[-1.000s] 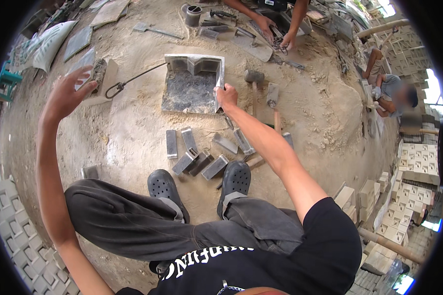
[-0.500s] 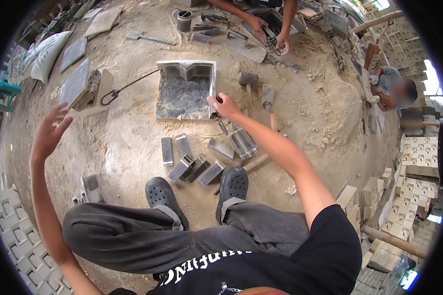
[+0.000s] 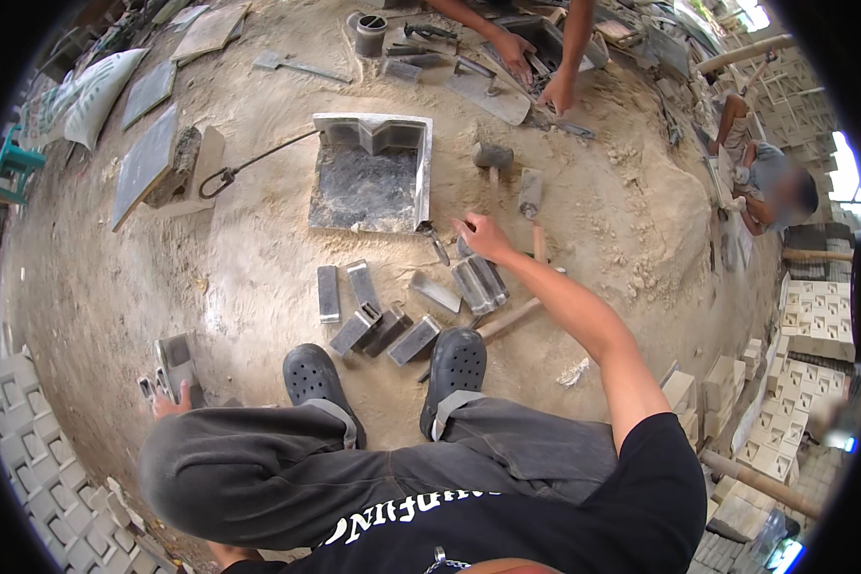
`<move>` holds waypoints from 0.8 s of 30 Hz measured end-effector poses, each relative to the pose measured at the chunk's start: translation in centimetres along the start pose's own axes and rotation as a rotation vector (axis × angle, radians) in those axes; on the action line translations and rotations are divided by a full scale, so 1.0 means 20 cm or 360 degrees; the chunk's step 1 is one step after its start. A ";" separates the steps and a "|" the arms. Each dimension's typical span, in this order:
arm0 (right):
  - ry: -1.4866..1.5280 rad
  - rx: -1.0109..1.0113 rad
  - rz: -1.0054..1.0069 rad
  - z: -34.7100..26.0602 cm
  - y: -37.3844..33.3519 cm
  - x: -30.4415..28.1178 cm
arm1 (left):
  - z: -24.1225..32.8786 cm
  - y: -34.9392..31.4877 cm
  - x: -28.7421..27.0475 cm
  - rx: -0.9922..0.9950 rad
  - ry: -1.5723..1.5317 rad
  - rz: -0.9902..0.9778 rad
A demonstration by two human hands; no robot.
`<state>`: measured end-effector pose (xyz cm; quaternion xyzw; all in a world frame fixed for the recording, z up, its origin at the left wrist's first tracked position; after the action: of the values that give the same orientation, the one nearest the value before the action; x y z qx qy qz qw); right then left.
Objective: The person assembles a multi-part metal mold by placing shaped inserts into a frame, securing them with metal pins, and using pliers to tighten wire fasteners.
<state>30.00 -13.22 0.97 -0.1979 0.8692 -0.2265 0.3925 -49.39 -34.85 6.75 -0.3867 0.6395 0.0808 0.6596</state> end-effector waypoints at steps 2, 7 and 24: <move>-0.0098 -0.0125 0.0022 -0.05 0.03 0.02 | -0.14 -0.07 0.20 -0.0137 -0.0131 -0.0126; -0.0416 -0.0116 0.0013 0.12 0.00 0.04 | 0.24 -0.18 0.04 -0.0010 -0.0221 0.0064; -0.0538 -0.0382 -0.0005 -0.04 -0.09 0.04 | 0.23 -0.04 -0.11 0.0224 -0.0007 -0.0027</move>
<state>29.22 -14.87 1.99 -0.2797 0.8114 -0.0857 0.5060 -45.64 -31.71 8.45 -0.3445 0.6389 0.0309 0.6871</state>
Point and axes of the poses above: each hand's wrist, its own y-axis towards the middle knuckle, its own x-axis out of the palm, z = x × y, the point moved 7 cm from there along y, towards the middle knuckle, and after that the axes turned 15 degrees about -z, right-handed, at the moved point
